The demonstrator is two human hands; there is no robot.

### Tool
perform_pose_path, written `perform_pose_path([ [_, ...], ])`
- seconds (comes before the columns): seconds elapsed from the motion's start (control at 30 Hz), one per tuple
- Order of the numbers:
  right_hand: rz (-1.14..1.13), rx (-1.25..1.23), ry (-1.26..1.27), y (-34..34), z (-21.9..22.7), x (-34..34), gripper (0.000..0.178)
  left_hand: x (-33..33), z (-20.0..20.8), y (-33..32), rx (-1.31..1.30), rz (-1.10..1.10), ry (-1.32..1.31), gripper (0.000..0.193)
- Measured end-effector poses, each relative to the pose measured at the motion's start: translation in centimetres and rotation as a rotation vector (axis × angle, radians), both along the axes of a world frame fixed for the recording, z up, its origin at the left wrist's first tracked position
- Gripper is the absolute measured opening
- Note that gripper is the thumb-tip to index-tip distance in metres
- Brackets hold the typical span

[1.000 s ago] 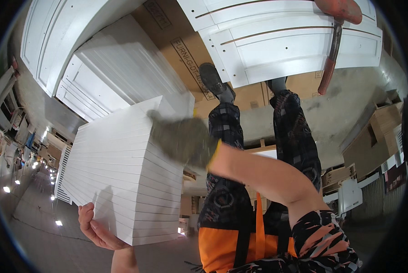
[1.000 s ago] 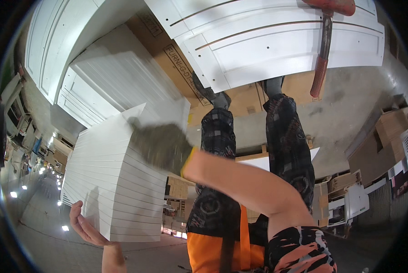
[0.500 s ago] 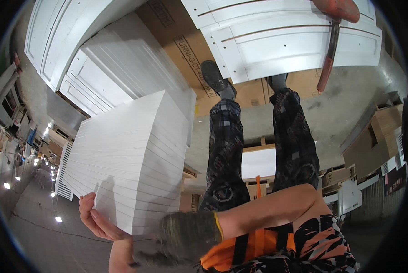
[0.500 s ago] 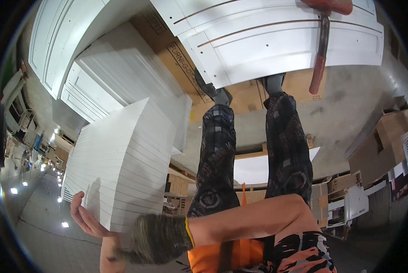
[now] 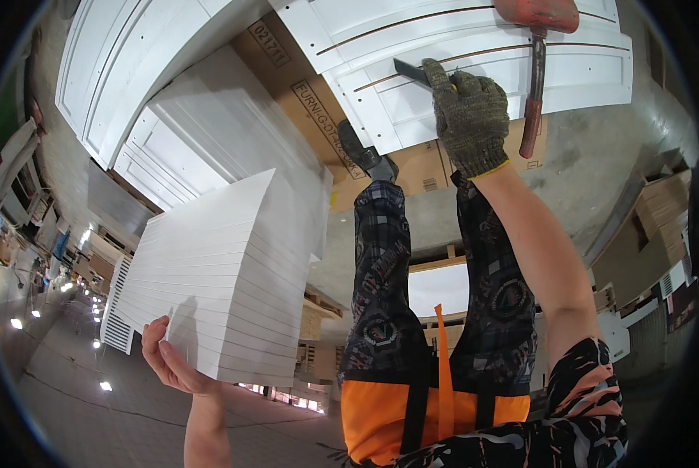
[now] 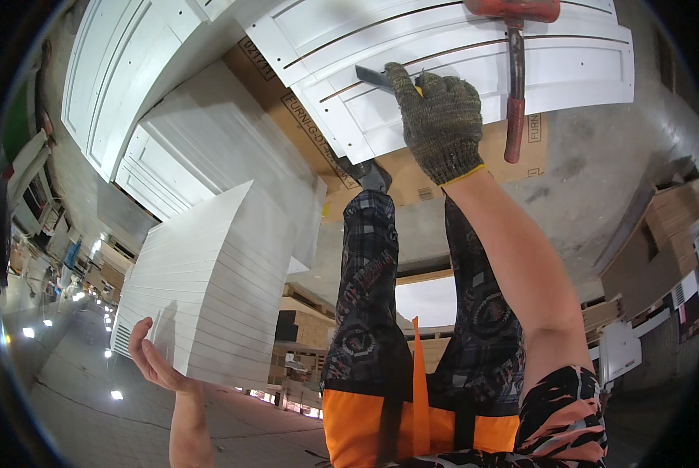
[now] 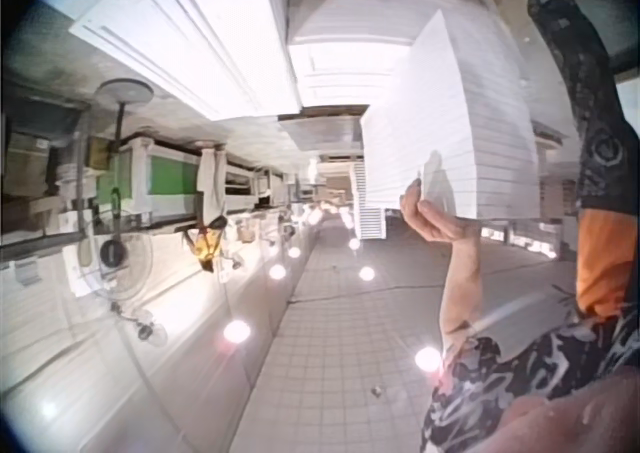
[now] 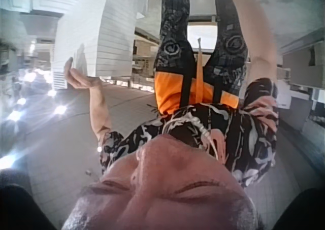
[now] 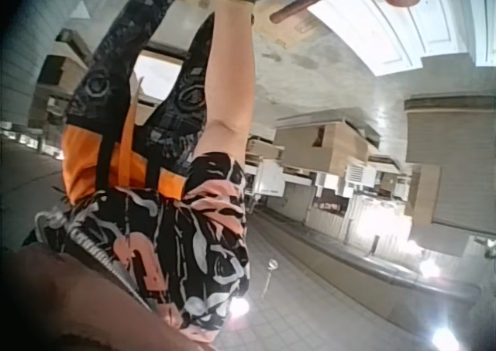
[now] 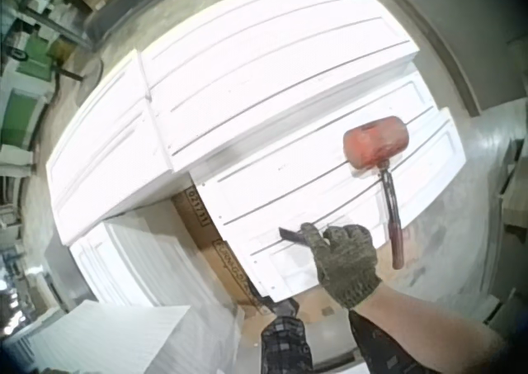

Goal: The person uses a utility knife to trim the top edge of a white grooved panel and strikes the corner of the panel with a rubber mallet while holding a small metal tool against the surface.

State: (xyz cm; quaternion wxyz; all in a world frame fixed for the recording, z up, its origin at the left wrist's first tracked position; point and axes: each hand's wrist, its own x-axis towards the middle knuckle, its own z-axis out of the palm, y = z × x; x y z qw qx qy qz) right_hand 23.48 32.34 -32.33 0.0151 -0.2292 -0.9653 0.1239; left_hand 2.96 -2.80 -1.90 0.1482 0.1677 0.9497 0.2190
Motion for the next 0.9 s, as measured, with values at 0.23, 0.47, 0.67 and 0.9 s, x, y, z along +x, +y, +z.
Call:
perform_pose_path([
  [0.23, -0.060, -0.129, -0.171, -0.8, 0.7, -0.2, 0.056, -0.5, 0.3, 0.0, -0.020, 0.037, -0.098, 0.037],
  [0.47, -0.101, -0.167, -0.096, -0.9, 0.5, 0.4, 0.049, -1.0, 0.0, -1.8, -0.116, -0.165, -0.017, 0.039],
  [0.67, -0.046, -0.061, 0.168, 0.2, -0.9, 0.7, 0.052, -2.1, 1.0, -1.7, -0.135, -0.174, -0.129, 0.037],
  [0.9, -0.130, -0.011, 0.142, -0.2, -0.2, 0.8, 0.045, -0.9, 0.6, -1.0, -0.099, -0.199, -0.089, 0.034],
])
